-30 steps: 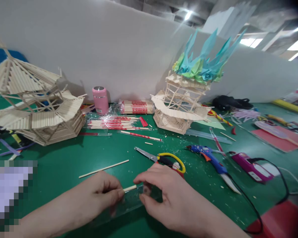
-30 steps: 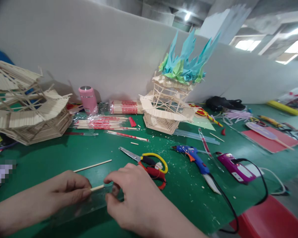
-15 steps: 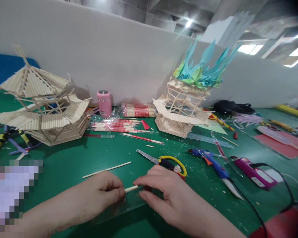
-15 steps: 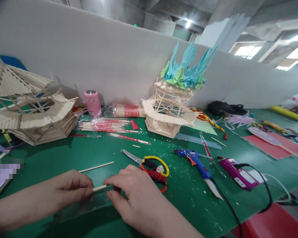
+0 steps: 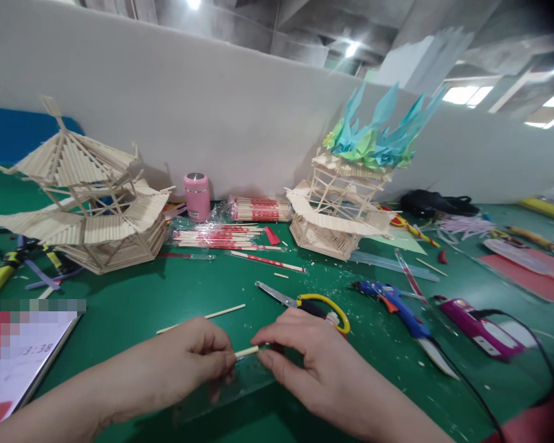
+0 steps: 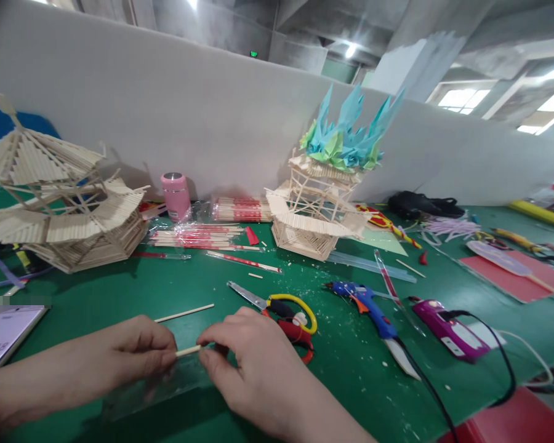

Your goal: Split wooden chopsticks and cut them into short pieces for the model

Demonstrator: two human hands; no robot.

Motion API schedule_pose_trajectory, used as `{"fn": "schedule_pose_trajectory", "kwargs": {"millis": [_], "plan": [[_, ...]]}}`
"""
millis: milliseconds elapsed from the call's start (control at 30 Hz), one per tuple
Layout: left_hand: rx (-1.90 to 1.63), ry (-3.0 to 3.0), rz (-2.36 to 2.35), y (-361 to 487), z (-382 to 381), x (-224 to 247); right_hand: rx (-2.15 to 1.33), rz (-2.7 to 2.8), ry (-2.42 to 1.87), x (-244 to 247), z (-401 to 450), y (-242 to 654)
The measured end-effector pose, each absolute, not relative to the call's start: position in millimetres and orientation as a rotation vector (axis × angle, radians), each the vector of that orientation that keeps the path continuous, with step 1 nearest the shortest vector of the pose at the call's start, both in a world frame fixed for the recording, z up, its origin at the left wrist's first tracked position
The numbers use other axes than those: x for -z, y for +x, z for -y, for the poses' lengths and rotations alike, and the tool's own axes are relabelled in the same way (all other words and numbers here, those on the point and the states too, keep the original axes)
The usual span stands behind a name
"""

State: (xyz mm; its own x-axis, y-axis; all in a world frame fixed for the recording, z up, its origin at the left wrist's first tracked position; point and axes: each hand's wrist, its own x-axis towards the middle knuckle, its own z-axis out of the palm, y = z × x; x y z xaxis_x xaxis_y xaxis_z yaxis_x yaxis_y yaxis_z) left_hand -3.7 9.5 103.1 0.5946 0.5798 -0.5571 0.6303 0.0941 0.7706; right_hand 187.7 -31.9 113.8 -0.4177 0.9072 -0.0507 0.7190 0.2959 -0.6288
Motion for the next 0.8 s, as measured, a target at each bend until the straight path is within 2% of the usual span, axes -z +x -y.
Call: {"fn": "schedule_pose_trajectory", "kwargs": {"millis": [500,567,700,800], "plan": [[0.041,1.542,-1.015,-1.5,-11.5,-104.4,-0.74,2.224,-1.487,-109.9,32.6,187.9],[0.033,1.567,-1.017,-1.4,-12.7,-104.7,-0.628,2.219,-1.465,-107.4,34.3,189.9],[-0.041,1.581,-1.017,-0.8,-15.8,-104.4,-0.151,2.135,-1.43,-92.9,48.0,191.9],[-0.064,1.598,-0.99,0.2,-18.5,-103.7,-0.017,2.213,-1.258,-72.9,61.6,186.7]]}}
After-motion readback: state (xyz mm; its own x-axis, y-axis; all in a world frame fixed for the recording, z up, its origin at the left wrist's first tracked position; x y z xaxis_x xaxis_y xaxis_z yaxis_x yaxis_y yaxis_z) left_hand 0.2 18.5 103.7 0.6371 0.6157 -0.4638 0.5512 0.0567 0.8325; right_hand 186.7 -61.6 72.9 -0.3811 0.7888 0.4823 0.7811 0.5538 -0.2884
